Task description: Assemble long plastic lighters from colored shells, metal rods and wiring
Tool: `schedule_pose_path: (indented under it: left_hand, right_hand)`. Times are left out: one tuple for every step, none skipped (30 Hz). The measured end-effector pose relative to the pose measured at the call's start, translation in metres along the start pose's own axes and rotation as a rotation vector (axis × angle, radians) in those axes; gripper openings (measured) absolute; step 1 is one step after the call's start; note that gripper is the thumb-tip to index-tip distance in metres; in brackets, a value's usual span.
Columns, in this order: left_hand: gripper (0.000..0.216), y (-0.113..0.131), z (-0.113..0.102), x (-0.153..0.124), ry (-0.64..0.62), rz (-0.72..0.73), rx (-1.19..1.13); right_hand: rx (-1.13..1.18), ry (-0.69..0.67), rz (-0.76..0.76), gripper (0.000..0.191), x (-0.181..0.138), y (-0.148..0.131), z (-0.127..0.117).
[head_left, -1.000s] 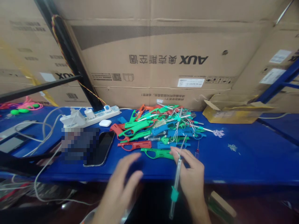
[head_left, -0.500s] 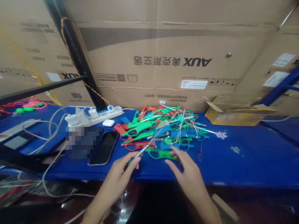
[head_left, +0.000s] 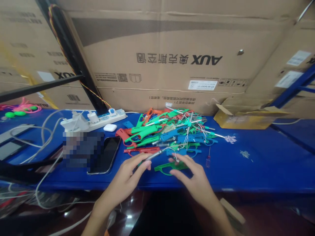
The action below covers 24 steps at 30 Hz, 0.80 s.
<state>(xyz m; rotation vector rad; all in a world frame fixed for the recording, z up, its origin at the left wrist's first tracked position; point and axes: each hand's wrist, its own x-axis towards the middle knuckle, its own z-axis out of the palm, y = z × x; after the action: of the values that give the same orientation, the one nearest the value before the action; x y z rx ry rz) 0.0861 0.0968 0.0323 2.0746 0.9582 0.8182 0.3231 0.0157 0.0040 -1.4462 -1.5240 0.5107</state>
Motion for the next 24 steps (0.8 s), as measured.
schedule_pose_path:
  left_hand:
    - [0.031,0.0,0.002,0.001,0.0,-0.003,0.003]
    - [0.032,-0.001,0.003,0.002,0.001,-0.007,0.006]
    - [0.031,-0.003,0.004,0.002,0.002,-0.011,0.01]
    - [0.031,-0.005,0.004,0.002,0.003,-0.015,0.015]
    - [0.031,-0.007,0.005,0.001,0.004,-0.02,0.021]
    - [0.031,-0.01,0.005,0.001,0.006,-0.025,0.03]
    - [0.032,-0.013,0.005,0.0,0.011,-0.024,0.043]
    - [0.032,-0.016,0.005,-0.001,0.017,-0.019,0.06]
    - [0.032,-0.019,0.005,-0.003,0.023,-0.008,0.082]
    - [0.032,-0.021,0.005,-0.004,0.026,0.005,0.107]
    - [0.032,-0.024,0.005,-0.005,0.025,0.018,0.134]
    - [0.031,-0.026,0.005,-0.007,0.021,0.029,0.16]
    - [0.031,-0.027,0.005,-0.008,0.016,0.036,0.183]
    - [0.03,-0.028,0.005,-0.009,0.01,0.041,0.203]
    - [0.03,-0.028,0.006,-0.01,0.007,0.05,0.22]
    - [0.03,-0.028,0.006,-0.01,0.007,0.067,0.235]
    - [0.03,-0.028,0.007,-0.01,0.011,0.094,0.251]
    - [0.03,-0.027,0.008,-0.009,0.019,0.128,0.268]
    - [0.029,-0.027,0.008,-0.009,0.028,0.167,0.284]
    - [0.029,-0.026,0.008,-0.008,0.033,0.202,0.3]
    - [0.028,-0.025,0.009,-0.007,0.033,0.226,0.315]
    - [0.027,-0.025,0.009,-0.007,0.026,0.238,0.328]
    - [0.027,-0.024,0.009,-0.007,0.015,0.239,0.337]
    - [0.027,-0.024,0.008,-0.007,0.002,0.234,0.346]
  right_hand:
    - [0.042,0.016,0.015,0.032,0.001,-0.002,0.004]
    - [0.07,0.042,0.027,0.027,0.001,-0.003,0.006]
    - [0.083,0.071,0.034,0.024,0.002,-0.004,0.008]
    - [0.079,0.096,0.032,0.021,0.002,-0.004,0.008]
    - [0.064,0.111,0.02,0.02,0.002,-0.003,0.008]
    - [0.044,0.117,-0.002,0.019,0.003,-0.002,0.006]
    - [0.024,0.118,-0.03,0.018,0.003,0.0,0.005]
    - [0.001,0.117,-0.06,0.017,0.004,0.002,0.002]
    - [-0.023,0.116,-0.088,0.017,0.004,0.004,0.0]
    - [-0.049,0.114,-0.11,0.016,0.005,0.006,-0.003]
    - [-0.076,0.112,-0.127,0.015,0.006,0.008,-0.006]
    - [-0.104,0.106,-0.139,0.014,0.006,0.01,-0.009]
    - [-0.132,0.091,-0.151,0.014,0.007,0.012,-0.012]
    - [-0.157,0.069,-0.164,0.014,0.008,0.014,-0.015]
    - [-0.179,0.038,-0.182,0.013,0.008,0.017,-0.018]
    - [-0.196,0.003,-0.202,0.012,0.009,0.019,-0.021]
    - [-0.208,-0.034,-0.219,0.012,0.009,0.021,-0.023]
    - [-0.213,-0.073,-0.229,0.011,0.009,0.022,-0.025]
    - [-0.209,-0.108,-0.235,0.011,0.008,0.023,-0.026]
    - [-0.201,-0.14,-0.233,0.012,0.008,0.024,-0.027]
    - [-0.192,-0.163,-0.226,0.012,0.007,0.025,-0.027]
    - [-0.182,-0.179,-0.216,0.011,0.006,0.026,-0.026]
    - [-0.174,-0.187,-0.208,0.011,0.005,0.026,-0.026]
    - [-0.17,-0.19,-0.202,0.01,0.005,0.026,-0.025]
